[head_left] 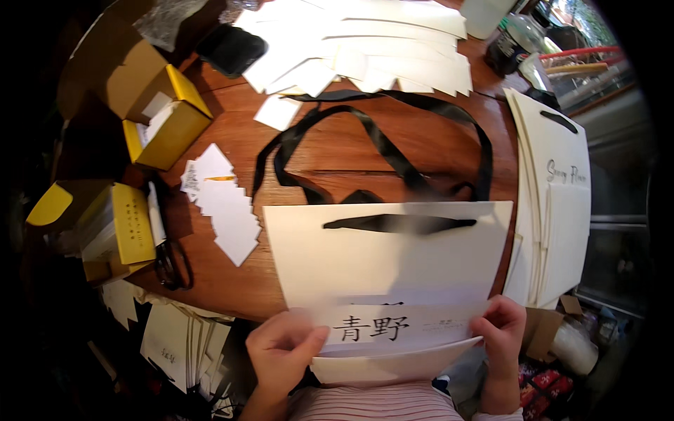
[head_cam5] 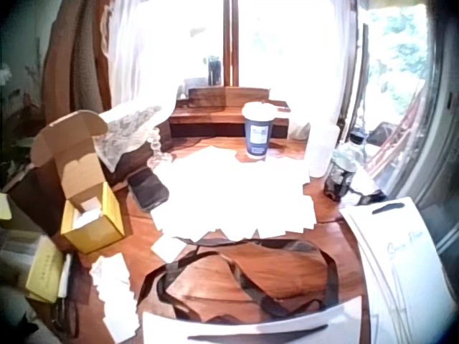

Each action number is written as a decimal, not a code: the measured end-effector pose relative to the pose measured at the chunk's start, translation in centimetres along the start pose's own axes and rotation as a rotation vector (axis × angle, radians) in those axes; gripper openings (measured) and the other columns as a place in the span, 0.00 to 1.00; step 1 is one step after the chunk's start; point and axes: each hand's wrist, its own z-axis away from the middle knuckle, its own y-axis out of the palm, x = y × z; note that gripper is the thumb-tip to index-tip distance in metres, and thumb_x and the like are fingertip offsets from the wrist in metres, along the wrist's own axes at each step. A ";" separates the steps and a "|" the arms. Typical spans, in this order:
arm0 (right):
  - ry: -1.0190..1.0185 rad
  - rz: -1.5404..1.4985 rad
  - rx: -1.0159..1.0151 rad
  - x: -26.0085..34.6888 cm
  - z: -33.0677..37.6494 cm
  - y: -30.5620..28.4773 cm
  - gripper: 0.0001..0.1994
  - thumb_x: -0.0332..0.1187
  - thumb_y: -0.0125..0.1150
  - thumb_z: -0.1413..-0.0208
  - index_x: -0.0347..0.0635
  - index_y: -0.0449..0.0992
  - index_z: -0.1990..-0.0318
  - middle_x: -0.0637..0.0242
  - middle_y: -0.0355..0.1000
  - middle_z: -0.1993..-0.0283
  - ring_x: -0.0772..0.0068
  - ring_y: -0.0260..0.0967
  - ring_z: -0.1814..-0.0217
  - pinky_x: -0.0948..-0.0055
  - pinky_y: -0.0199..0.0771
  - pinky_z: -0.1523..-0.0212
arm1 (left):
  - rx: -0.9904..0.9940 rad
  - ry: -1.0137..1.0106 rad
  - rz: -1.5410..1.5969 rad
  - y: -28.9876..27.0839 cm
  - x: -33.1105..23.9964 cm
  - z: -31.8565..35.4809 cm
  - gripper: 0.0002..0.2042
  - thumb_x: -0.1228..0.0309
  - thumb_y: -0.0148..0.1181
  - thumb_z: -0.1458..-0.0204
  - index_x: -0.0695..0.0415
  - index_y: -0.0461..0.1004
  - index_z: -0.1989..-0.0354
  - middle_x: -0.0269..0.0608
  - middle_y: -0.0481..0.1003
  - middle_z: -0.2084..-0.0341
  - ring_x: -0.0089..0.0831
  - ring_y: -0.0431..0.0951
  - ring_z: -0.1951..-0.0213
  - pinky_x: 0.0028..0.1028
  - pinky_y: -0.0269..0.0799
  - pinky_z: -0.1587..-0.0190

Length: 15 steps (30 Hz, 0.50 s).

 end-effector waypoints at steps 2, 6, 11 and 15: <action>0.044 0.009 -0.009 0.7 -0.3 0.5 0.07 0.21 0.68 0.55 0.35 0.73 0.72 0.70 0.72 0.76 0.86 0.67 0.80 0.86 0.65 0.83 | -0.141 -0.181 0.021 0.9 -0.8 0.2 0.06 0.85 0.68 0.59 0.66 0.77 0.71 0.30 0.73 0.79 0.13 0.67 0.77 0.15 0.60 0.75; -0.031 0.082 0.055 0.5 -0.6 0.1 0.05 0.22 0.66 0.51 0.34 0.74 0.71 0.70 0.72 0.75 0.87 0.65 0.81 0.87 0.61 0.84 | -0.098 -0.045 -0.037 0.4 0.2 0.1 0.05 0.85 0.66 0.57 0.65 0.75 0.74 0.29 0.71 0.81 0.14 0.67 0.81 0.15 0.60 0.79; -0.226 0.251 0.099 0.5 -1.0 0.1 0.05 0.18 0.65 0.54 0.34 0.74 0.71 0.66 0.73 0.70 0.88 0.62 0.77 0.88 0.60 0.77 | -0.119 -0.068 0.000 0.8 -0.2 -0.2 0.04 0.87 0.62 0.56 0.65 0.74 0.74 0.31 0.71 0.83 0.16 0.69 0.83 0.17 0.62 0.81; -0.247 0.206 0.116 1.0 -1.0 0.4 0.06 0.17 0.64 0.57 0.34 0.72 0.73 0.64 0.72 0.66 0.88 0.62 0.74 0.88 0.60 0.75 | -0.097 -0.048 0.010 0.2 0.4 -0.1 0.04 0.87 0.62 0.56 0.66 0.75 0.74 0.32 0.73 0.82 0.16 0.70 0.83 0.17 0.64 0.81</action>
